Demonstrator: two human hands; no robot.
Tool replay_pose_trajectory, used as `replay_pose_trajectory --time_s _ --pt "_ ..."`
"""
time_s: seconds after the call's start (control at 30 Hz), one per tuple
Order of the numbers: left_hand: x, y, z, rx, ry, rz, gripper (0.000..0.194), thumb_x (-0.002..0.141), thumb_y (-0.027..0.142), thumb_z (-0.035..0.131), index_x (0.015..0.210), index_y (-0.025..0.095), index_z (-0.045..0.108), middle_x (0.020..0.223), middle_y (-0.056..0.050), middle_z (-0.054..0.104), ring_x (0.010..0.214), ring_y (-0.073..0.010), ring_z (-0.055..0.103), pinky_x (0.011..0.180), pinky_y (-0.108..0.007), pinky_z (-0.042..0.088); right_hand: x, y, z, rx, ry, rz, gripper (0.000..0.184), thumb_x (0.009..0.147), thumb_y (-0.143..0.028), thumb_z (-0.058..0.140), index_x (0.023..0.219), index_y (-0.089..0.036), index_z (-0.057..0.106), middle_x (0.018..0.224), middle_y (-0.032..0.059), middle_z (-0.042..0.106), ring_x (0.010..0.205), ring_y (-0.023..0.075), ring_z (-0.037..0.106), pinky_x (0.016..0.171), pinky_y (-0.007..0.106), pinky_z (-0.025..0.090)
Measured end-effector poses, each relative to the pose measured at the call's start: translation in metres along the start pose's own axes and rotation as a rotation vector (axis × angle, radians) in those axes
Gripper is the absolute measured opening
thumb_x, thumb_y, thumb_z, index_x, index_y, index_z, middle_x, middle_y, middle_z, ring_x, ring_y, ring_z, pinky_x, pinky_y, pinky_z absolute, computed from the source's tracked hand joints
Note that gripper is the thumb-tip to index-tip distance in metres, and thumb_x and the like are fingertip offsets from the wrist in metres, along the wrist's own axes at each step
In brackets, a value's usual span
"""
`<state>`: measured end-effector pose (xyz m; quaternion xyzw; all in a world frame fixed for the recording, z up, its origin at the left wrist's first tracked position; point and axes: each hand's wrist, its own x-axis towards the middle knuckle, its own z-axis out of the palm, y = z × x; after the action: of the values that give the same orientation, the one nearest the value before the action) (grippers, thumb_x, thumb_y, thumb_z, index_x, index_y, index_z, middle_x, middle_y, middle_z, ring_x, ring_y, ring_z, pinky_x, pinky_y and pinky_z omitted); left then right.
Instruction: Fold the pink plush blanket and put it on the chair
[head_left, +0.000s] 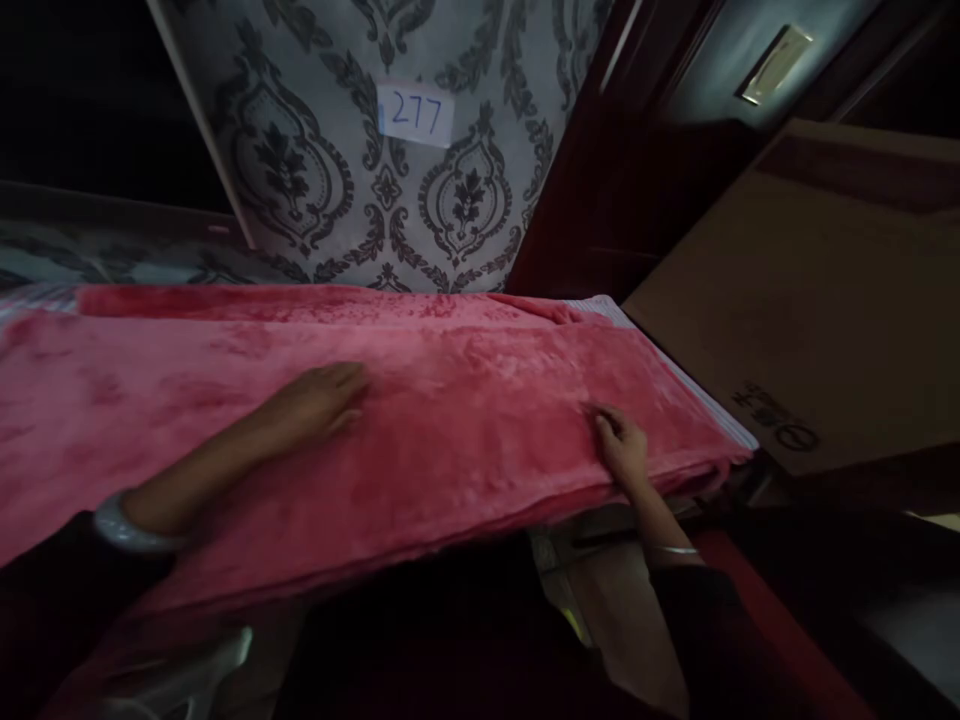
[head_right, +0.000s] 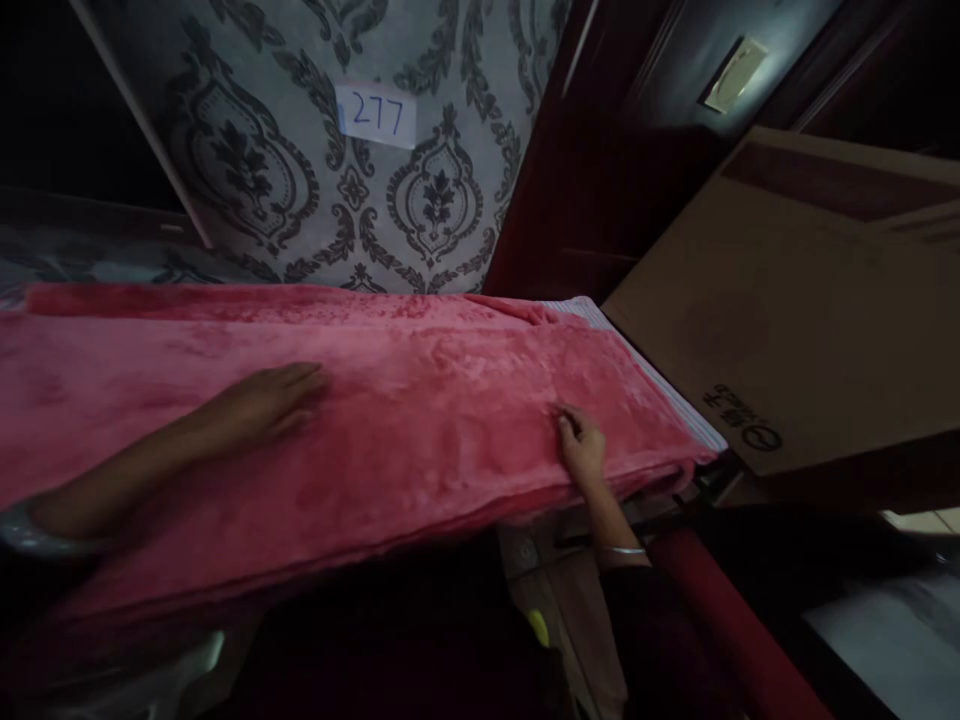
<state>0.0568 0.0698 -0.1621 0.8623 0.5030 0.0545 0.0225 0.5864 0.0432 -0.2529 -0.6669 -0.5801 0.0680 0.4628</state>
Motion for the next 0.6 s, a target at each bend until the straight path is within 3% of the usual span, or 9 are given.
replay_pose_trajectory --time_s 0.13,0.27,0.43,0.6 --pt "-0.019 0.093 0.015 -0.161 0.028 0.157 0.039 0.094 0.034 0.056 0.129 0.023 0.066 0.141 -0.01 0.064 0.131 -0.0301 0.058 0.115 -0.043 0.042 -0.008 0.024 -0.033 0.054 0.235 0.117 0.045 0.08 -0.046 0.052 0.104 -0.014 0.073 0.103 0.0147 0.075 0.096 0.0267 0.068 0.093 0.044 0.055" --pt "-0.029 0.159 0.037 -0.2 0.06 0.248 0.042 0.097 0.033 0.055 0.137 0.023 0.061 0.141 -0.013 0.062 0.131 -0.0307 0.057 0.114 -0.048 0.045 -0.015 0.059 -0.072 0.1 0.39 0.208 0.045 0.073 -0.038 0.054 0.103 -0.01 0.072 0.1 0.0164 0.074 0.092 0.0263 0.067 0.091 0.044 0.055" --pt "-0.019 0.209 0.057 -0.202 0.142 0.263 0.054 0.092 0.032 0.063 0.143 0.02 0.053 0.145 -0.018 0.056 0.133 -0.0352 0.053 0.115 -0.056 0.042 -0.013 0.094 -0.103 0.134 0.488 0.344 0.049 0.068 -0.029 0.053 0.11 -0.008 0.066 0.105 0.0161 0.071 0.095 0.0255 0.066 0.095 0.044 0.053" --pt "-0.001 0.232 0.07 -0.134 0.145 0.253 0.053 0.089 0.03 0.065 0.14 0.018 0.056 0.137 -0.02 0.06 0.124 -0.0366 0.057 0.105 -0.055 0.048 0.0 0.119 -0.117 0.145 0.498 0.347 0.05 0.071 -0.027 0.054 0.118 -0.01 0.06 0.099 0.0107 0.069 0.086 0.0231 0.066 0.086 0.04 0.056"
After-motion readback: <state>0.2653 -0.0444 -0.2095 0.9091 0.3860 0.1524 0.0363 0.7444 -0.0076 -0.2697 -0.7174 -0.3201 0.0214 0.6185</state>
